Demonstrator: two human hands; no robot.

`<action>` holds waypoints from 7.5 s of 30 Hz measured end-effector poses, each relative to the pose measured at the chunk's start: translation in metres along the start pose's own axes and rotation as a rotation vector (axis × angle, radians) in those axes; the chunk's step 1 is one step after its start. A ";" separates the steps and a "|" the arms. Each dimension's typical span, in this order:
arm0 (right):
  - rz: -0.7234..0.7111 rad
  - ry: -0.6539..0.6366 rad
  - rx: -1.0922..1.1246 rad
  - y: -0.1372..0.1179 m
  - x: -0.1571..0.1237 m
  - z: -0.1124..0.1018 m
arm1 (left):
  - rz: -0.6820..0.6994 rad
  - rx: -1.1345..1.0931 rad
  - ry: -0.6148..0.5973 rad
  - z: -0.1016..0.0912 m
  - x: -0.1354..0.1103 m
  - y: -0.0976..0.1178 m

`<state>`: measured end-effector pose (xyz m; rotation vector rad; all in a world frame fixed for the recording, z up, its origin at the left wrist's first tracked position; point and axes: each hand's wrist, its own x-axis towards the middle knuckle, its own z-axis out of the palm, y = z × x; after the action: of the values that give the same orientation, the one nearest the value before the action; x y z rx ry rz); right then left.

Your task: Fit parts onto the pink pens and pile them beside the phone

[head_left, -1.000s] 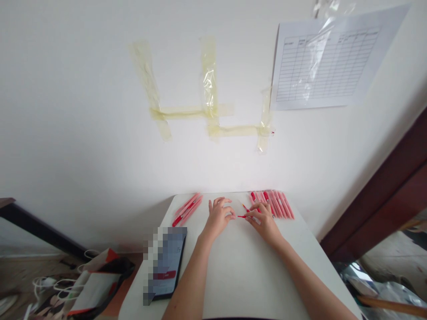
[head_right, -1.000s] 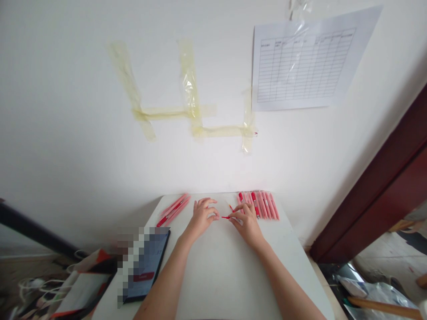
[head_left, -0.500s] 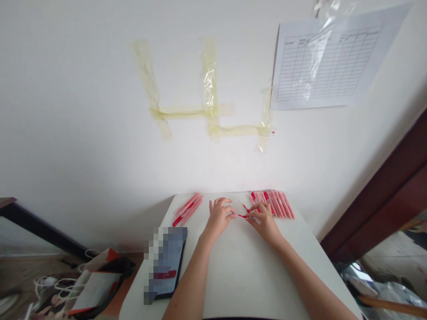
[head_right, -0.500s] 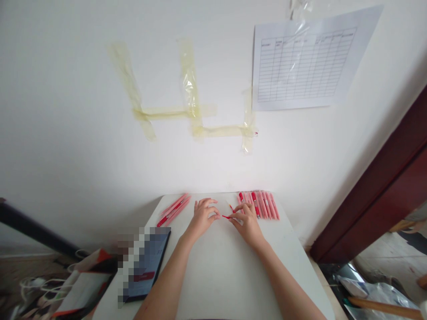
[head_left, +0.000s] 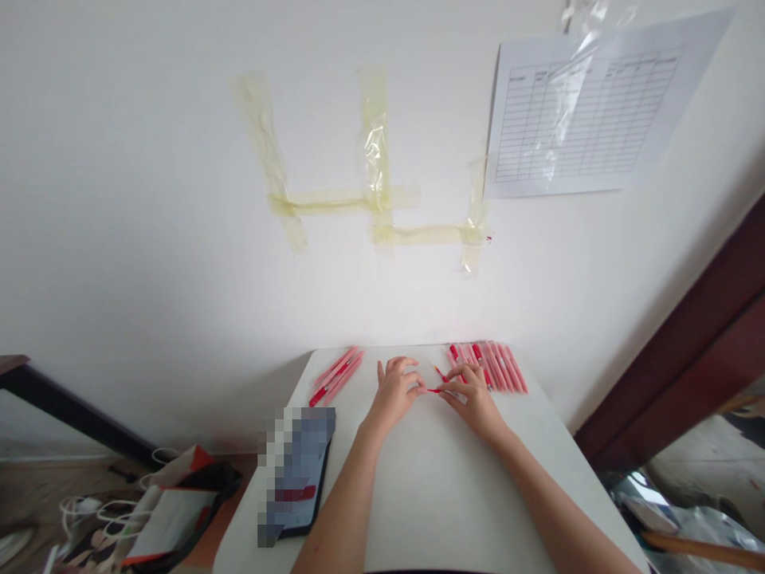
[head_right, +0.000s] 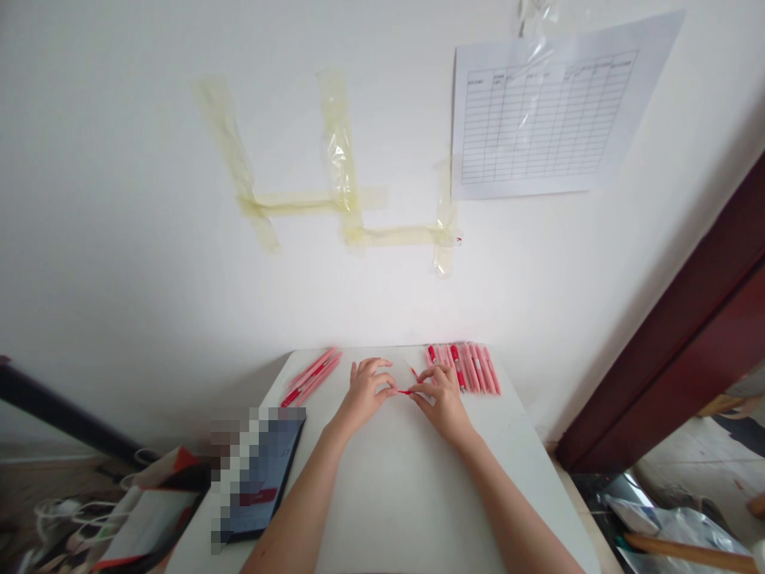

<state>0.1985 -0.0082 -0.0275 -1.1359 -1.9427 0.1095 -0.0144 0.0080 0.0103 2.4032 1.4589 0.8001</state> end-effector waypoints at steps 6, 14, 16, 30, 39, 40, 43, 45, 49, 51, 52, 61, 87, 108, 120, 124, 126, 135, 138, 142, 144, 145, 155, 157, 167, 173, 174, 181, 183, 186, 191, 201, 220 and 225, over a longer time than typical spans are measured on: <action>-0.005 -0.021 0.013 -0.003 0.000 0.000 | 0.019 -0.023 -0.025 0.002 -0.001 0.004; -0.014 -0.034 0.023 -0.003 -0.001 0.000 | 0.007 -0.059 -0.008 0.005 0.000 0.005; -0.016 -0.029 0.022 -0.002 -0.001 0.001 | -0.001 -0.064 -0.002 0.006 0.000 0.007; -0.026 -0.018 0.025 -0.004 0.001 -0.001 | -0.002 -0.074 -0.008 0.012 0.000 0.011; -0.009 -0.024 0.021 -0.002 0.000 0.000 | -0.013 -0.069 0.003 0.011 0.001 0.006; -0.010 -0.020 0.017 -0.001 0.000 0.000 | -0.019 -0.072 0.005 0.011 0.001 0.005; -0.010 -0.014 0.013 0.000 0.000 0.000 | -0.039 -0.078 0.008 0.007 0.002 0.001; -0.004 -0.012 0.017 0.000 0.000 -0.001 | -0.051 -0.074 0.023 0.004 0.003 -0.003; 0.007 -0.007 0.016 0.001 0.001 -0.003 | -0.083 0.008 0.074 -0.006 0.004 -0.016; 0.009 -0.002 0.008 0.002 0.001 -0.003 | -0.090 0.090 0.106 -0.013 0.003 -0.024; 0.012 0.001 0.007 0.002 0.001 -0.003 | -0.099 0.129 0.118 -0.016 0.002 -0.027; 0.013 0.008 -0.007 0.006 0.001 -0.004 | -0.196 0.275 0.018 -0.024 -0.003 -0.047; 0.019 0.082 -0.091 0.008 0.001 -0.004 | -0.051 0.059 -0.002 0.005 0.001 -0.003; 0.032 0.106 -0.135 0.010 0.001 -0.001 | -0.109 -0.003 0.045 0.010 0.002 -0.001; 0.120 0.063 -0.375 0.020 -0.006 0.007 | -0.135 -0.014 0.064 0.005 0.001 -0.002; 0.118 0.061 -0.382 0.019 -0.007 0.007 | -0.141 -0.019 0.080 0.006 0.001 -0.002; 0.133 0.060 -0.381 0.019 -0.006 0.007 | -0.144 -0.027 0.098 0.005 0.002 -0.002; 0.164 0.030 -0.341 0.018 -0.006 0.007 | -0.143 -0.030 0.136 0.003 0.003 -0.004; 0.162 0.029 -0.333 0.018 -0.006 0.006 | -0.131 -0.029 0.145 0.002 0.002 -0.004; 0.169 0.030 -0.321 0.018 -0.006 0.007 | -0.134 -0.029 0.145 0.002 0.002 -0.004; 0.169 0.035 -0.312 0.019 -0.007 0.007 | -0.138 -0.026 0.146 0.002 0.003 -0.003; 0.168 0.040 -0.306 0.019 -0.007 0.007 | -0.145 -0.024 0.149 0.002 0.003 -0.003; 0.127 0.156 -0.199 0.022 -0.001 0.000 | -0.152 0.065 0.196 -0.002 0.004 -0.006; 0.126 0.176 -0.188 0.020 0.000 -0.003 | -0.151 0.097 0.202 -0.002 0.003 -0.008; 0.138 0.216 -0.130 0.017 0.002 -0.012 | -0.176 0.200 0.218 -0.006 0.003 -0.011; 0.115 0.200 -0.134 0.017 0.002 -0.011 | -0.169 0.193 0.220 -0.006 0.003 -0.012; 0.107 0.198 -0.140 0.017 0.002 -0.011 | -0.167 0.194 0.220 -0.006 0.003 -0.011; 0.069 0.200 -0.184 0.017 0.003 -0.011 | -0.138 0.220 0.205 -0.006 0.003 -0.010; 0.061 0.202 -0.196 0.014 0.003 -0.011 | -0.117 0.235 0.197 -0.005 0.002 -0.010; 0.045 0.190 -0.209 0.010 0.003 -0.011 | -0.087 0.244 0.179 -0.003 0.002 -0.009; 0.006 0.168 -0.217 0.005 0.002 -0.008 | -0.049 0.230 0.158 0.002 0.001 -0.009; -0.020 0.149 -0.202 0.002 0.003 -0.006 | -0.002 0.183 0.125 0.007 0.000 -0.007; -0.007 0.141 -0.162 0.003 0.002 -0.005 | 0.004 0.147 0.118 0.008 0.001 -0.008; -0.001 0.140 -0.172 0.004 0.002 -0.006 | 0.006 0.124 0.117 0.008 0.001 -0.009</action>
<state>0.2045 -0.0066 -0.0244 -1.2209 -1.8553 -0.1364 -0.0162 0.0138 -0.0002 2.4898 1.5899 0.8897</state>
